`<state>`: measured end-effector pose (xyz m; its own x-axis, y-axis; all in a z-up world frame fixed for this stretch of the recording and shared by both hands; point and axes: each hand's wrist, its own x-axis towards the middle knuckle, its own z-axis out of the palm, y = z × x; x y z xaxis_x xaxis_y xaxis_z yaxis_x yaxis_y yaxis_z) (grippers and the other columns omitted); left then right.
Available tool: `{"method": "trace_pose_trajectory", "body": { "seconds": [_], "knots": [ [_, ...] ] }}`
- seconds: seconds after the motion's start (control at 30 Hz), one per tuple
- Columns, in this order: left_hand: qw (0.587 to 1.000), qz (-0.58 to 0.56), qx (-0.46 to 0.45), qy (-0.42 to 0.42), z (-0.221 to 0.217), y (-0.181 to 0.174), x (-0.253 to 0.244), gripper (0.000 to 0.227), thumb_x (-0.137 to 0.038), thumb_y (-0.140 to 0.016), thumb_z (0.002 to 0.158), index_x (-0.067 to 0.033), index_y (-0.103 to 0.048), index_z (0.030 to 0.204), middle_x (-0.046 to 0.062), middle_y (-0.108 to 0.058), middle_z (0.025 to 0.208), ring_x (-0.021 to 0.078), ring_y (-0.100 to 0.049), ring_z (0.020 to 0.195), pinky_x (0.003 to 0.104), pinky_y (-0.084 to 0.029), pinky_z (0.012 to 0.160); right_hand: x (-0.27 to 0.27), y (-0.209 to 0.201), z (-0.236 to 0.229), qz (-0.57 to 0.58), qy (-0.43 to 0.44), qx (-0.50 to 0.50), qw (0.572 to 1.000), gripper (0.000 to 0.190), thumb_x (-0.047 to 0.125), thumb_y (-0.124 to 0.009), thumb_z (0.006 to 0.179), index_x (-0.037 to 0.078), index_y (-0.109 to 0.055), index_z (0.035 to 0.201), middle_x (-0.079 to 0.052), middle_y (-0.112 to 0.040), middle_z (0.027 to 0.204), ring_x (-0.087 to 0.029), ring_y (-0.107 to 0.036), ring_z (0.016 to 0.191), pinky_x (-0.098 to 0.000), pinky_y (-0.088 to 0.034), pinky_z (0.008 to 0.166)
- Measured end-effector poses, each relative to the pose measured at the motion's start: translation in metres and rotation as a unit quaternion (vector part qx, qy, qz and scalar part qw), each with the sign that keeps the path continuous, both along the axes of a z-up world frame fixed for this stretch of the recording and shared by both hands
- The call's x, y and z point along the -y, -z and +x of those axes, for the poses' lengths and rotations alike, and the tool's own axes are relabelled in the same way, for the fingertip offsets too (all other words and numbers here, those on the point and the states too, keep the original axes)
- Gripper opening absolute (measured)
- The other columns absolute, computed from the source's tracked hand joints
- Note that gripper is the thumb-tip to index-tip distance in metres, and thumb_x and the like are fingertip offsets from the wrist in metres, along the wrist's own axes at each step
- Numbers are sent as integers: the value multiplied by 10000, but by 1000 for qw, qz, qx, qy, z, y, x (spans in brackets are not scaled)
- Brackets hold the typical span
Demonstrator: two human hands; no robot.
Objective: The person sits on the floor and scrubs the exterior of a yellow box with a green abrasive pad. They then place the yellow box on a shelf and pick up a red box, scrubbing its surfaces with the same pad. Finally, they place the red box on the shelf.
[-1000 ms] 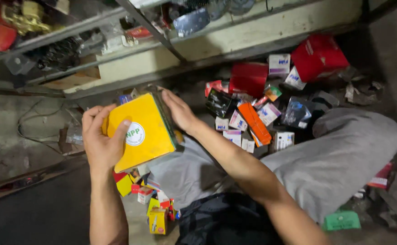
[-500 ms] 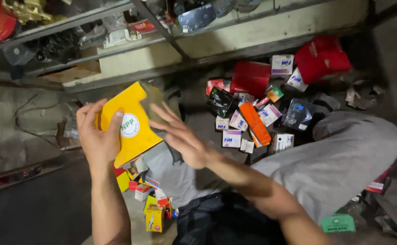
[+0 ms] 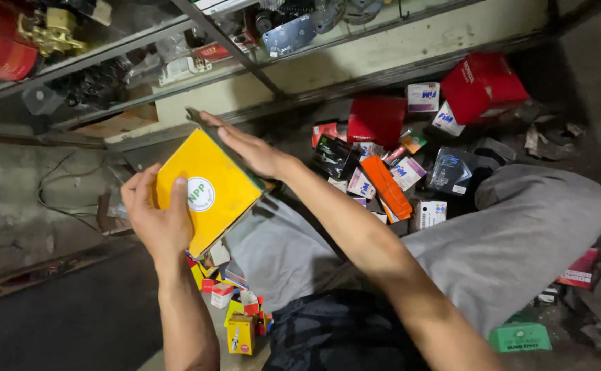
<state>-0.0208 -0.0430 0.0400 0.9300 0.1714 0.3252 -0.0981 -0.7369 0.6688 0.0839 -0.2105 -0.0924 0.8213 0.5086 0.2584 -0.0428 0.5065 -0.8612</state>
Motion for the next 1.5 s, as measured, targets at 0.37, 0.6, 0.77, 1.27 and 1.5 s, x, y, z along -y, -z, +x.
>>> {"method": "trace_pose_trajectory", "body": {
  "seconds": [0.37, 0.6, 0.77, 1.27, 1.5],
  "knots": [
    [996, -42, 26, -73, -11, 24, -24, 323, -86, -742, 1038, 50, -632, 1309, 126, -520, 1310, 238, -593, 1240, 347, -500, 1105, 9, -22, -104, -9, 204, -18, 979, 500, 304, -361, 1160, -20, -483, 1520, -133, -448, 1638, -254, -326, 1590, -377, -190, 1332],
    [978, 124, -121, -119, -7, -33, -10, 366, -226, -731, 1035, 52, -611, 1241, 211, -590, 1258, 299, -592, 1146, 391, -475, 1011, -23, -54, -87, 6, 399, 10, 917, 433, 265, -348, 1167, 4, -668, 1298, -114, -705, 1352, -252, -639, 1280, -390, -431, 1207],
    [944, 58, -321, -56, 16, -61, -17, 474, -189, -723, 927, 27, -526, 1300, 220, -602, 1315, 294, -585, 1193, 394, -449, 1040, -19, -47, -68, 44, 326, -10, 944, 438, 255, -357, 1164, -18, -668, 1304, -138, -714, 1342, -256, -657, 1293, -398, -464, 1192],
    [935, -318, -135, 84, 10, 15, -52, 737, 66, -603, 873, -59, -387, 1566, 104, -543, 1438, 214, -564, 1321, 342, -464, 1136, 5, -21, -171, -36, 222, 103, 969, 531, 159, -384, 1082, 37, -408, 1598, -176, -295, 1735, -324, -228, 1663, -450, -155, 1376],
    [926, -338, -141, 87, 7, 5, -39, 732, 48, -639, 894, -87, -374, 1563, 114, -564, 1387, 204, -598, 1238, 328, -510, 1057, -9, -25, -54, 14, 229, 83, 970, 616, 94, -375, 1087, 35, -213, 1679, -109, -163, 1785, -228, -106, 1684, -373, -84, 1388]
  ]
}}
